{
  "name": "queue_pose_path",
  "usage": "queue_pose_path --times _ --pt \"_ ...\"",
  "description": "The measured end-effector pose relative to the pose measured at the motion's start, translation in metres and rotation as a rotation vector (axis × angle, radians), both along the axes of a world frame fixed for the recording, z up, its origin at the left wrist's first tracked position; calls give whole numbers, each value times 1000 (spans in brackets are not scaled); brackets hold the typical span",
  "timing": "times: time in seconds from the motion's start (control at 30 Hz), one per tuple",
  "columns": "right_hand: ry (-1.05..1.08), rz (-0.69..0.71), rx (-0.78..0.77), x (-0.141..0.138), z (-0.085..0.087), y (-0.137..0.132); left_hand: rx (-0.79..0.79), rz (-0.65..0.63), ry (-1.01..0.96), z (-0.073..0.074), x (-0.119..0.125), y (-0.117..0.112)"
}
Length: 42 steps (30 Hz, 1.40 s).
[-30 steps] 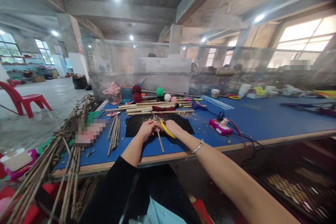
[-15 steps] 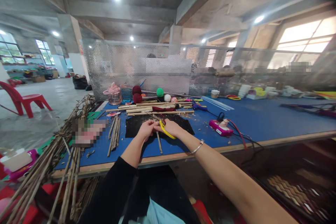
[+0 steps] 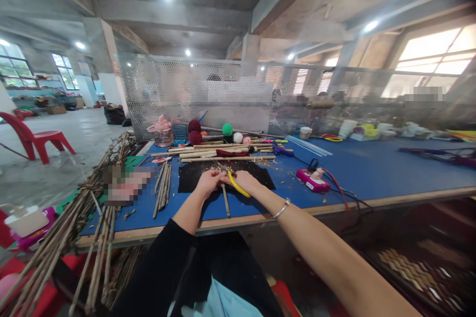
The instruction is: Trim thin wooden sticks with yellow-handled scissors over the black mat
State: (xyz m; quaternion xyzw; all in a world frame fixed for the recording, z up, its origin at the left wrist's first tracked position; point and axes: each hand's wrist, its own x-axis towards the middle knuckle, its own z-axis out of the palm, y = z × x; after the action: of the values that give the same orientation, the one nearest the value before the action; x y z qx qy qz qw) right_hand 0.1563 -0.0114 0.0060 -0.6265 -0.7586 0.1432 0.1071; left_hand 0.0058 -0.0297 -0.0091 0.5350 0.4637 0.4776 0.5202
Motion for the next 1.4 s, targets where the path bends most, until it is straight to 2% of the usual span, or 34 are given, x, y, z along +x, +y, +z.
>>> queue_pose_path --times 0.3,0.5,0.63,0.77,0.93,1.0,1.1,1.27,1.4 --pt "14 10 -5 -1 3 -5 43 51 45 -7 1 3" --pt "19 -8 0 -3 3 -7 62 118 82 -4 2 0" --pt "17 5 11 -2 9 -7 104 79 47 -3 1 0" --pt "48 99 -11 2 18 -8 48 7 -83 -4 -4 1" --pt "165 325 -5 1 24 -11 -39 -55 -232 -8 -9 4" --pt "173 376 2 -2 23 -11 -42 -71 -249 -9 -10 5" --pt "168 348 9 -5 20 -11 -32 -99 -249 -10 -10 7" --pt "114 201 -4 -6 14 -10 -8 -127 -248 -11 -6 8" --pt "75 240 37 -6 17 -13 7 -137 -227 -9 -3 6"
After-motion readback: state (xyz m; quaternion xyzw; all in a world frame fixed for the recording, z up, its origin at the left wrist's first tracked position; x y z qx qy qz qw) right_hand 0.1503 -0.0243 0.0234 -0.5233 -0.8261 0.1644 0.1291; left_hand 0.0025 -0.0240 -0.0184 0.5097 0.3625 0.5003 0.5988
